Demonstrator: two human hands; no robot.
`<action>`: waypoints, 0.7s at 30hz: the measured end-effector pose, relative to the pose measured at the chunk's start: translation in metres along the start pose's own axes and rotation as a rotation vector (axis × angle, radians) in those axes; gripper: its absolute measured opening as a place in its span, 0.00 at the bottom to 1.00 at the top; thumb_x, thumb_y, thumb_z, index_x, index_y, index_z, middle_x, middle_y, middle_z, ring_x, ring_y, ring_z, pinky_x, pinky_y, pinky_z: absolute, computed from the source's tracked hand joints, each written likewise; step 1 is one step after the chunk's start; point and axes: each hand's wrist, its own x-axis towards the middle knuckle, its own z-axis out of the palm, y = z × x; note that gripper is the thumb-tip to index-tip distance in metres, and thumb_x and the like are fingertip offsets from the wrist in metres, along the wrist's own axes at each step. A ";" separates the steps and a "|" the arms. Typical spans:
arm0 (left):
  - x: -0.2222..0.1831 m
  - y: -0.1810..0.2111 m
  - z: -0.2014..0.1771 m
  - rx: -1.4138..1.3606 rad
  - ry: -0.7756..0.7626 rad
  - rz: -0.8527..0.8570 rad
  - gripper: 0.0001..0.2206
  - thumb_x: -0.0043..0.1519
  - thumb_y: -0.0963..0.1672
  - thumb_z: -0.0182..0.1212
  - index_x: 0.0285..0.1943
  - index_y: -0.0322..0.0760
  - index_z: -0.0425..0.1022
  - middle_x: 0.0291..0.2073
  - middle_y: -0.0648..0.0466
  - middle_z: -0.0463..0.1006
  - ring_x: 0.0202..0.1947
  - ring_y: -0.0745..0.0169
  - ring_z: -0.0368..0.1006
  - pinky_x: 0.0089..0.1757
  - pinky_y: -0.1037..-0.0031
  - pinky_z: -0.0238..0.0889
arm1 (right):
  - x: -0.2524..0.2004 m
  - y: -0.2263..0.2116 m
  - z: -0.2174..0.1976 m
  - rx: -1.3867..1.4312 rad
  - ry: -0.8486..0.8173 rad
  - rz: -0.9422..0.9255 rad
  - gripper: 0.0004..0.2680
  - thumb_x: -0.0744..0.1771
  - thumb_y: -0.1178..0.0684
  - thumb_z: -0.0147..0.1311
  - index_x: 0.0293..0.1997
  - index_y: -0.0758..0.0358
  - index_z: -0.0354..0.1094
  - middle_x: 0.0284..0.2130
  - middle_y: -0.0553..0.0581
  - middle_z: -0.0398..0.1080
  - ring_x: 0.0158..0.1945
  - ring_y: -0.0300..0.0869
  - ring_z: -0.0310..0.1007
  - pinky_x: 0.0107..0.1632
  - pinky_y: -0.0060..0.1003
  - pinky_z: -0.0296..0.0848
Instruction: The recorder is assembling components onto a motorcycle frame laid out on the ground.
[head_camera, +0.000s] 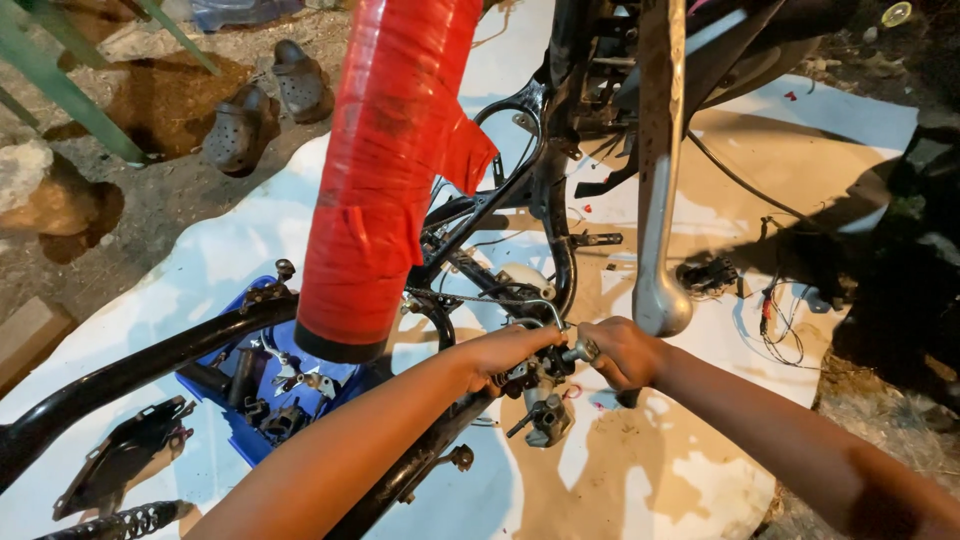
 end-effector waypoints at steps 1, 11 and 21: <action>-0.004 0.002 0.002 0.032 0.009 -0.024 0.18 0.58 0.58 0.56 0.39 0.47 0.76 0.23 0.60 0.75 0.16 0.74 0.62 0.19 0.75 0.42 | 0.001 0.002 -0.001 -0.017 0.016 -0.103 0.21 0.72 0.35 0.31 0.40 0.65 0.62 0.18 0.60 0.62 0.21 0.56 0.67 0.29 0.46 0.68; 0.004 -0.002 -0.011 0.279 0.456 0.195 0.28 0.53 0.62 0.60 0.40 0.37 0.81 0.22 0.56 0.77 0.19 0.70 0.70 0.22 0.75 0.58 | 0.015 -0.046 0.006 0.045 0.120 0.306 0.20 0.72 0.37 0.33 0.45 0.68 0.63 0.18 0.62 0.62 0.22 0.57 0.64 0.28 0.48 0.64; 0.000 -0.006 0.003 0.196 0.434 0.374 0.26 0.53 0.58 0.66 0.45 0.35 0.79 0.32 0.54 0.81 0.31 0.65 0.76 0.35 0.69 0.70 | 0.023 -0.070 0.007 0.223 0.249 0.793 0.20 0.72 0.39 0.30 0.30 0.65 0.60 0.17 0.52 0.61 0.22 0.40 0.59 0.30 0.39 0.65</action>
